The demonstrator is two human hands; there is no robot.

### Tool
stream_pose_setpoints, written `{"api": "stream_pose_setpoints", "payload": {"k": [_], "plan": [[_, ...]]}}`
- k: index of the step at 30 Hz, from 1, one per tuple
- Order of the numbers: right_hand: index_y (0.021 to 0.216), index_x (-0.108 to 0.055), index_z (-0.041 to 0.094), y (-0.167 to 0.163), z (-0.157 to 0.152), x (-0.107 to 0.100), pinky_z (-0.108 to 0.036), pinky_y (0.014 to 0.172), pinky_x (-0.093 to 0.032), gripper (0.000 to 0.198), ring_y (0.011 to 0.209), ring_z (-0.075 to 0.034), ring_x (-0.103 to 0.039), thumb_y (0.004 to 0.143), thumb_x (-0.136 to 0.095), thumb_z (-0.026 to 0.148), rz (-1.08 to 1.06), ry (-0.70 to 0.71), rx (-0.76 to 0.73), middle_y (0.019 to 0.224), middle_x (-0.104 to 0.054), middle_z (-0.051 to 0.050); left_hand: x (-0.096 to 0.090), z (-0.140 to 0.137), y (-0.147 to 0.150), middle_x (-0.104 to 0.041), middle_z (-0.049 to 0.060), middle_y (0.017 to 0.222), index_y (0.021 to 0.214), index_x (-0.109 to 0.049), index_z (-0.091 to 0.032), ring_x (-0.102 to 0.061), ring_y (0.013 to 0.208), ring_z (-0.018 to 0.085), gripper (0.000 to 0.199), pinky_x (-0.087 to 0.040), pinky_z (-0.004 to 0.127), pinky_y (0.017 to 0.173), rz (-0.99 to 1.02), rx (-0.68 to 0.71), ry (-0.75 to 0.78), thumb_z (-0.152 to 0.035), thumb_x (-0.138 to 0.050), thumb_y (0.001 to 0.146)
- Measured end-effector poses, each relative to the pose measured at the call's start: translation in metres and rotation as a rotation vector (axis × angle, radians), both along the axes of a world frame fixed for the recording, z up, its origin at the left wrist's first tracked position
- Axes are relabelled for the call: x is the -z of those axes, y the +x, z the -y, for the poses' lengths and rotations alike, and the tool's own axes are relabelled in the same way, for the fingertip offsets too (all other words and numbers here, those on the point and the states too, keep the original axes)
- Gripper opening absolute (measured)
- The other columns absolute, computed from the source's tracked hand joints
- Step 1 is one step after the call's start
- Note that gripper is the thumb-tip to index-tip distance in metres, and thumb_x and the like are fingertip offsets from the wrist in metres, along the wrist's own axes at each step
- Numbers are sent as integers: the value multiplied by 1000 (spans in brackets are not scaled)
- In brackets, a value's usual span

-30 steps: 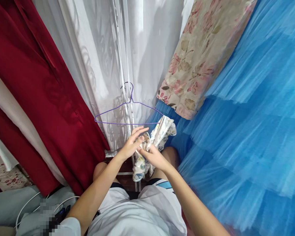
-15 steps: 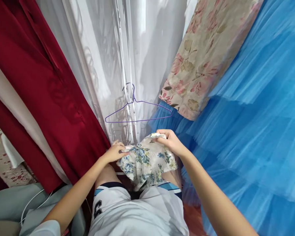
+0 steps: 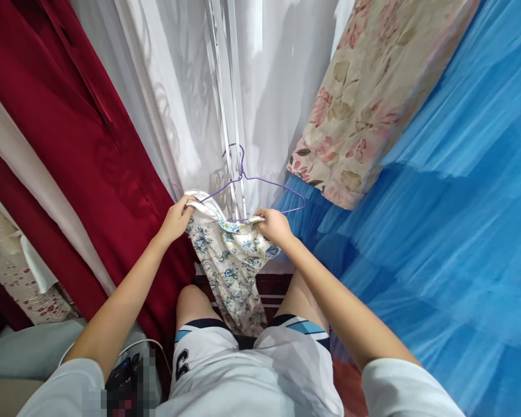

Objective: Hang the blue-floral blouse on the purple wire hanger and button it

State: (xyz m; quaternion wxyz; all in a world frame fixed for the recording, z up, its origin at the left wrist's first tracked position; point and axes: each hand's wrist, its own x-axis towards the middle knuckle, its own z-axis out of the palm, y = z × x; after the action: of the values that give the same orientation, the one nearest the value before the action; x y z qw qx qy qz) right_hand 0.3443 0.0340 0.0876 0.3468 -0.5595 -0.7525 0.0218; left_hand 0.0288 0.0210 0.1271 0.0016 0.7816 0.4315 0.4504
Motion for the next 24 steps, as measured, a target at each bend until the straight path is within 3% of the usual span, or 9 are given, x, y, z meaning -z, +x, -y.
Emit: {"api": "stream_pose_setpoints", "payload": {"k": [3, 5, 7, 9, 11, 16, 20, 22, 24], "plan": [[93, -76, 19, 4, 14, 4, -28, 74, -47, 29, 88, -25, -71, 72, -57, 12, -72, -2, -94, 92, -77, -8, -10, 2, 33, -69, 3, 110, 114, -60, -26, -64, 102, 23, 24, -46, 31, 86, 28, -14, 61, -25, -56, 90], [102, -74, 19, 14, 26, 5, -28, 73, -48, 35, 84, -24, -70, 72, -56, 12, -150, 40, -132, 90, -77, -6, -11, 0, 45, -70, 3, 107, 108, -63, -26, -65, 101, 23, 23, -47, 31, 85, 39, -46, 110, -20, -61, 86], [121, -65, 19, 29, 36, 3, -30, 72, -48, 47, 79, -24, -69, 75, -59, 18, -230, 168, 5, 86, -76, -6, -9, -1, 49, -70, 4, 103, 101, -65, -23, -65, 98, 23, 19, -47, 31, 84, 44, -51, 150, -20, -64, 83], [140, -51, 18, 45, 41, -2, -32, 70, -47, 62, 72, -25, -68, 80, -62, 31, -270, 304, 236, 79, -74, -5, -7, -1, 50, -70, 4, 100, 97, -66, -21, -65, 96, 22, 15, -47, 30, 84, 49, -39, 181, -24, -65, 82], [147, -44, 17, 62, 39, -11, -34, 68, -46, 70, 69, -27, -67, 84, -61, 44, -246, 360, 382, 73, -72, -5, -6, -1, 49, -70, 5, 99, 96, -68, -20, -65, 94, 21, 15, -47, 29, 83, 56, -23, 199, -28, -65, 84], [123, -68, 17, 90, 24, -41, -33, 69, -45, 53, 85, -30, -69, 89, -53, 53, 36, 246, 327, 88, -75, -13, -8, -1, 44, -69, 4, 93, 91, -70, -21, -64, 86, 19, 18, -45, 28, 77, 53, -82, 194, -36, -62, 88], [107, -74, 15, 103, 39, -60, -29, 57, -38, 54, 69, -24, -64, 82, -61, 62, 188, 131, 152, 74, -71, -10, -8, -5, 33, -67, 5, 94, 88, -71, -21, -63, 86, 20, 21, -43, 28, 73, 58, -188, 159, -41, -63, 87], [89, -75, 15, 107, 53, -68, -26, 51, -31, 50, 56, -17, -55, 76, -68, 63, 167, 59, 34, 60, -63, -4, -7, -8, 27, -67, 5, 97, 91, -71, -22, -63, 88, 21, 22, -43, 29, 74, 62, -207, 154, -42, -64, 87], [71, -72, 14, 111, 66, -75, -26, 47, -27, 46, 49, -12, -46, 69, -76, 59, -31, 65, -35, 51, -55, -1, -6, -11, 23, -67, 5, 100, 94, -70, -22, -63, 91, 21, 22, -44, 29, 78, 71, -208, 155, -42, -64, 87]]}}
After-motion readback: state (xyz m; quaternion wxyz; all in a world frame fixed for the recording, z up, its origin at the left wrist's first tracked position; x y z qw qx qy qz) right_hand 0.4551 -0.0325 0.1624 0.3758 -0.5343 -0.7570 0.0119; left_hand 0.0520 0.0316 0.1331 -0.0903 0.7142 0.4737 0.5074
